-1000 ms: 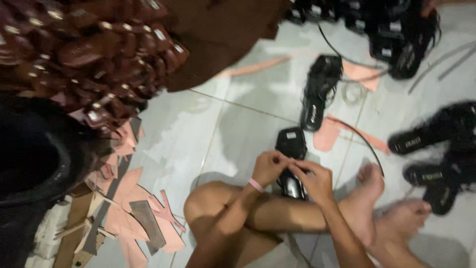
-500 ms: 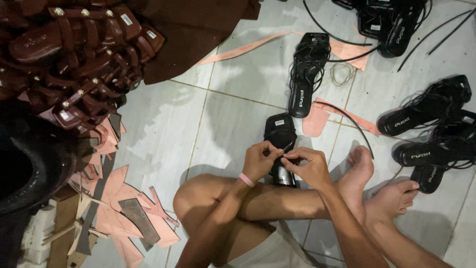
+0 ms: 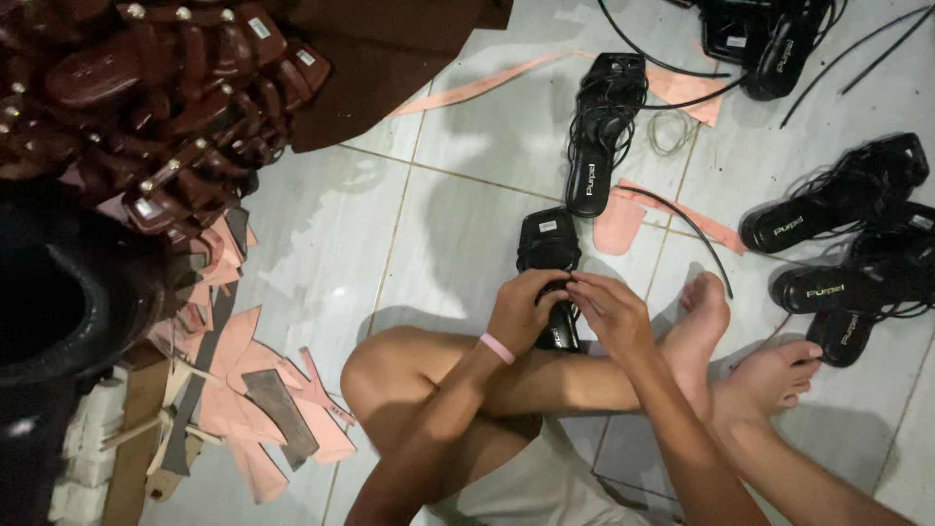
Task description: The person sits on the floor and assembles a black strappy sandal by threading a thin black strap through the eyelets on the upper part of the shoe. They pull the strap tight and arrange the laces.
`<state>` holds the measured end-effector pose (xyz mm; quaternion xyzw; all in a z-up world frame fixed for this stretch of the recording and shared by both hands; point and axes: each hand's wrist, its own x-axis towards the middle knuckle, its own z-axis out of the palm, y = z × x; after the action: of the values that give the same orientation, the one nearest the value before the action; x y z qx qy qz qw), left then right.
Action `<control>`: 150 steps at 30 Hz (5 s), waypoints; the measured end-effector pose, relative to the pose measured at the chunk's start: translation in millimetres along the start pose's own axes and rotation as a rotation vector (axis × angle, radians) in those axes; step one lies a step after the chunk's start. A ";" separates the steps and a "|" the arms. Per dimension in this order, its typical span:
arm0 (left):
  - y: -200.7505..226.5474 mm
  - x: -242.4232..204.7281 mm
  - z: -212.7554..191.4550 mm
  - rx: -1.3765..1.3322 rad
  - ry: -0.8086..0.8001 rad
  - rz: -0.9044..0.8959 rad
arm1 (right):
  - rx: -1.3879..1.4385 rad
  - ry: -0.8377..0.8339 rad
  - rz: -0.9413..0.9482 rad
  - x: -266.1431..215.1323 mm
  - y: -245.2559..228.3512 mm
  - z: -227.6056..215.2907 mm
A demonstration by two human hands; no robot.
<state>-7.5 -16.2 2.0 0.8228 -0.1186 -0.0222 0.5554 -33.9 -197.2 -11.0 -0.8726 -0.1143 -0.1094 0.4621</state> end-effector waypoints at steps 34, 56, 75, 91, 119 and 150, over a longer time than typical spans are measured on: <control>-2.4 9.4 3.2 -0.164 -0.049 -0.184 | 0.478 -0.175 0.320 -4.9 78.4 27.4; 7.4 4.3 4.7 -0.015 0.000 -0.153 | 0.638 -0.185 0.590 -1.3 68.7 30.0; -65.6 16.4 1.2 -0.342 -0.013 -0.463 | 0.419 -0.091 0.449 22.6 3.0 23.9; -69.6 14.1 4.9 -0.323 -0.038 -0.317 | 0.232 -0.201 0.402 24.0 9.1 7.5; 0.1 12.9 0.2 -0.046 -0.109 0.048 | -0.603 -0.211 -0.385 38.9 -12.2 -30.6; -44.5 26.2 -4.6 -0.225 -0.076 -0.348 | 0.309 -0.159 0.471 18.8 13.9 21.3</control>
<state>26.3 -2.0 -34.6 0.7623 0.0076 -0.1619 0.6267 -10.1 -185.3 -28.0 -0.8003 0.0402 0.0881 0.5917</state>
